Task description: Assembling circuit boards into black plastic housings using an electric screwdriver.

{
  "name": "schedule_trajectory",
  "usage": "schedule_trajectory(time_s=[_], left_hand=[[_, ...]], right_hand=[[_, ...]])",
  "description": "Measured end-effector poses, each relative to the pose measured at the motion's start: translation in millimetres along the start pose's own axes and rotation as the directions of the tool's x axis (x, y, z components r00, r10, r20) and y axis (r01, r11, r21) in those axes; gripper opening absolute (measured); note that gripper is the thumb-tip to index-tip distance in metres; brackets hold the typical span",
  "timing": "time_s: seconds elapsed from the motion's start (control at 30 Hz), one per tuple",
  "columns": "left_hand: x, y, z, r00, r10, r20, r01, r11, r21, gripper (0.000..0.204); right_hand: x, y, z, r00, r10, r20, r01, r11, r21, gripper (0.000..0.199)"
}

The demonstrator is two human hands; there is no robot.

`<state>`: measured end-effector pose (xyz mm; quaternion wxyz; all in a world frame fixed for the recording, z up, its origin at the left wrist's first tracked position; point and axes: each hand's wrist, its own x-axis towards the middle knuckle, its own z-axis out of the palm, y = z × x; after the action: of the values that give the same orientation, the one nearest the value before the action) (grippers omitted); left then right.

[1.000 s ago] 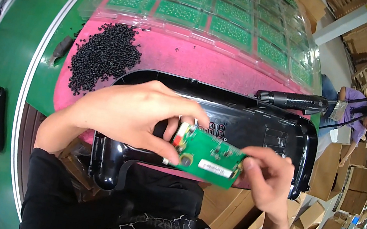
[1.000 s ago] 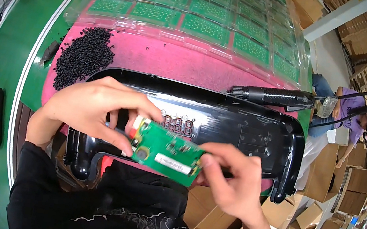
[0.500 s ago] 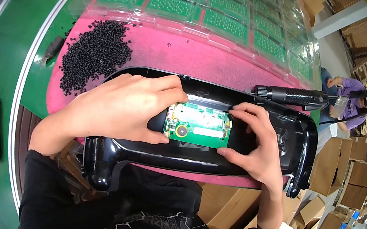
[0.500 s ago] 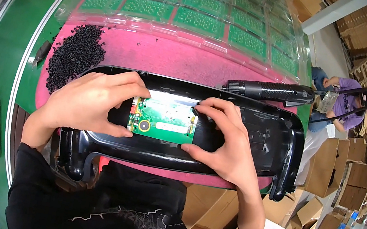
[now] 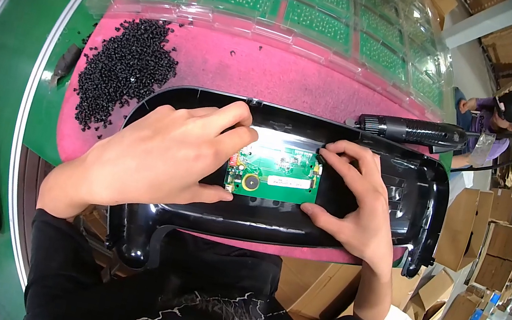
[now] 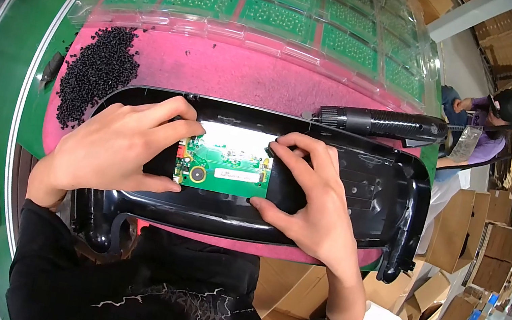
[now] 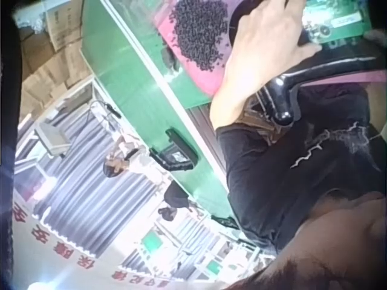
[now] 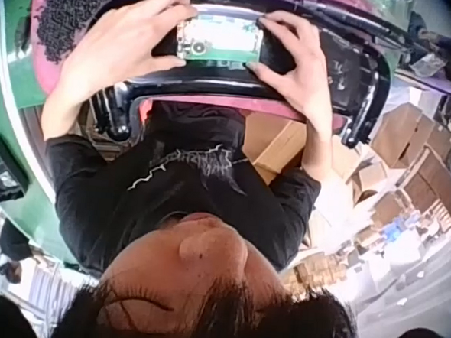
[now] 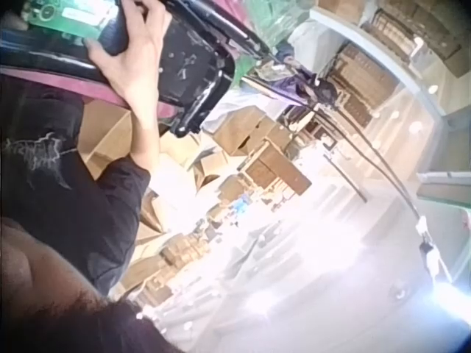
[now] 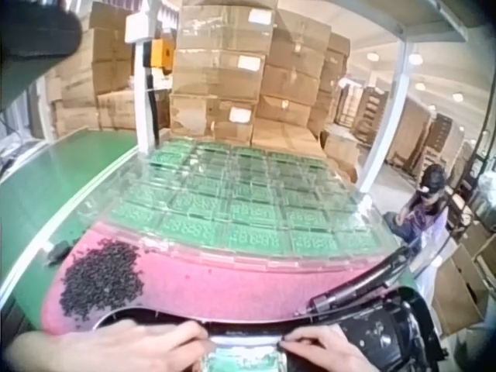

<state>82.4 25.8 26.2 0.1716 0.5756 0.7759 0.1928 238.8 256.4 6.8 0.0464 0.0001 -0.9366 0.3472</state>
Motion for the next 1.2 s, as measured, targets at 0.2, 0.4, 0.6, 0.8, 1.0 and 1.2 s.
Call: schedule_trajectory(time_s=[0.2, 0.4, 0.6, 0.8, 1.0, 1.2], left_hand=[[0, 2, 0, 1.000, 0.014, 0.011, -0.013, 1.000, -0.010, 0.058], [0, -1, -1, 0.999, 0.025, 0.028, -0.026, 0.998, 0.050, 0.056], [-4, -5, 3, 0.994, 0.109, 0.004, -0.109, 0.990, 0.087, 0.059], [-8, -15, -4, 0.985, 0.138, -0.107, -0.141, 0.990, -0.021, 0.047], [-11, -63, -24, 0.867, -0.040, -0.497, 0.097, 0.991, 0.090, 0.022], [-13, -83, -16, 0.892, -0.156, -0.423, 0.260, 0.945, 0.200, 0.026]], right_hand=[[-4, 0, -1, 1.000, 0.019, 0.005, -0.019, 1.000, 0.014, 0.059], [-1, -2, -1, 1.000, 0.019, -0.002, -0.019, 1.000, 0.002, 0.060], [-1, -3, 2, 1.000, -0.001, -0.019, 0.000, 0.997, -0.074, 0.062], [-11, 5, -9, 0.988, 0.097, -0.124, -0.079, 0.987, 0.143, 0.066], [-35, 105, -83, 0.503, 0.420, -0.755, -0.163, 0.904, 0.394, 0.054], [-4, 112, -127, 0.722, 0.627, -0.293, -0.074, 0.491, 0.868, 0.033]])
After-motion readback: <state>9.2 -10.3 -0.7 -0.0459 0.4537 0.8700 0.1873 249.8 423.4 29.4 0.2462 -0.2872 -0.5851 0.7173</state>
